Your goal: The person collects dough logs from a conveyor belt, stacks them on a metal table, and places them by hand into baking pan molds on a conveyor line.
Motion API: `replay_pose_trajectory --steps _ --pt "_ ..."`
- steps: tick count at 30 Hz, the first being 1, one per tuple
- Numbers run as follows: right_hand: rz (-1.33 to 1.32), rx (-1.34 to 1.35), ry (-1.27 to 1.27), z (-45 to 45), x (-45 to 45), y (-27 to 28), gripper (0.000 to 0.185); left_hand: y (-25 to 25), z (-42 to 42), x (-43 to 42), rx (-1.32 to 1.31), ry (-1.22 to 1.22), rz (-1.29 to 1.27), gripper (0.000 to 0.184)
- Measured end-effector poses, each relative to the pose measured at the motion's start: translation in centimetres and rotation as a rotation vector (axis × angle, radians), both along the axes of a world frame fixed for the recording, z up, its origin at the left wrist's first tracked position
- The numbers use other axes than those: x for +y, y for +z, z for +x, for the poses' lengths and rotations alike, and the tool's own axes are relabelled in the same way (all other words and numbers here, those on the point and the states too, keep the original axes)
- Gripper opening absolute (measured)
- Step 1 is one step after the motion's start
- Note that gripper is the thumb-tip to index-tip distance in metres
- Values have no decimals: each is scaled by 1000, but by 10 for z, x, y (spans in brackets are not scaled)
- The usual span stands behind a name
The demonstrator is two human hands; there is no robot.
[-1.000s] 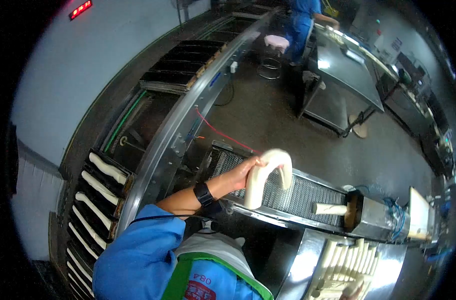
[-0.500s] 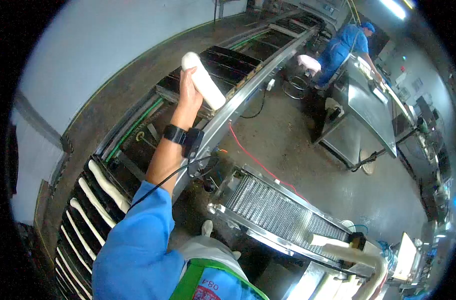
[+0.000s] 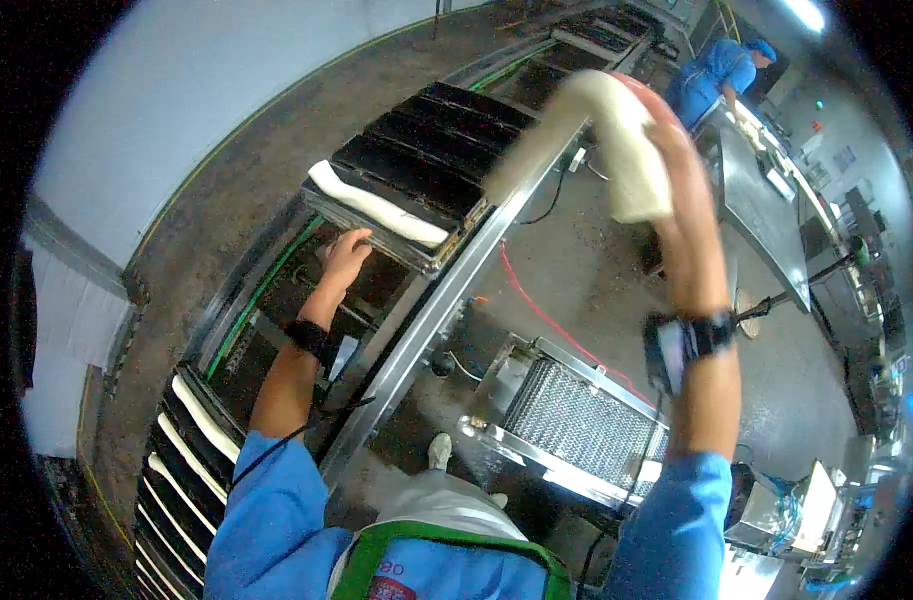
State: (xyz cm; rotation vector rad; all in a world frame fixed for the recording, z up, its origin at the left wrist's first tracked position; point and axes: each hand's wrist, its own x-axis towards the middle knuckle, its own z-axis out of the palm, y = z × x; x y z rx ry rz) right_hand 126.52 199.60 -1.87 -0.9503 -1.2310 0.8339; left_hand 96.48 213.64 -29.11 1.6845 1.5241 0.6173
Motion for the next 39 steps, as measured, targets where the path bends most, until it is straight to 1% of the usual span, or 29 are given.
replay_pose_trajectory --steps 2,3,5,6,7,8,9,10,11,12,14,16,18,19,20,21,22,24,25,26,27,29,30,31,32,34,36,38,39 --pt "-29 -14 247 -2 55 -26 45 -4 -4 2 193 -105 111 32" --pt "-138 -50 302 -6 81 -40 47 17 4 -9 306 -100 154 28" --pt "-297 -234 353 -9 136 -88 49 7 16 -4 409 -99 331 26" --pt "-194 -515 102 -17 141 -103 48 4 22 1 474 -105 422 25" --pt "-194 -618 -32 -13 150 -121 46 6 25 5 481 -123 421 25" --pt "-151 -616 -144 -7 154 -140 39 7 31 10 584 -121 426 25" --pt "-155 -573 -118 -2 141 -154 37 7 40 11 683 -131 432 26" --pt "-161 -531 -103 5 119 -165 35 5 49 15 782 -168 291 28" --pt "-245 -572 -39 17 95 -176 35 -29 45 29 722 -148 441 31" --pt "-334 -602 21 27 64 -189 35 -57 37 53 651 -260 315 33" --pt "-514 -507 23 42 -16 -210 35 -14 45 32 784 -318 280 41" --pt "-634 -704 -24 65 -102 -233 34 -10 47 29 539 -352 170 42" --pt "-737 -602 -174 81 -186 -259 33 8 39 13 335 -393 142 38" --pt "-874 -634 -300 89 -229 -264 34 23 43 3 262 -397 117 37" --pt "-916 -601 -374 96 -270 -275 34 37 48 -7 256 -373 108 35" --pt "-968 -739 -582 101 -324 -291 36 55 59 -24 252 -333 107 34" --pt "-1014 -878 -776 105 -373 -292 39 59 83 -17 832 -269 299 33" --pt "-1307 -906 -1135 108 -458 -288 44 35 136 -26 490 -455 708 29" --pt "-1482 -844 -1225 112 -494 -285 47 13 174 -30 362 -662 726 27" --pt "-1661 -766 -1309 113 -525 -282 51 39 226 -102 328 -850 633 24" --pt "-1726 -709 -1408 109 -554 -276 53 49 266 -165 281 -960 498 25" --pt "-1874 -608 -1574 101 -607 -256 58 19 318 -232 173 -1425 480 41" --pt "-1947 -562 -1641 94 -639 -250 60 17 328 -274 354 -1492 510 49" --pt "-1926 -599 -1829 87 -672 -256 60 5 336 -296 398 -1561 446 54" --pt "-1945 -585 -1846 75 -701 -260 60 -10 339 -308 451 -1587 393 51" --pt "-2035 -114 -1846 66 -736 -261 59 -21 332 -325 573 -1565 365 45" --pt "-1941 -176 -1934 67 -747 -263 56 -27 330 -326 592 -1513 414 41" --pt "-2063 -268 -1946 78 -740 -261 54 -25 326 -316 638 -1423 448 36" --pt "-2098 -444 -1898 82 -751 -280 55 -22 325 -310 590 -1450 253 35"
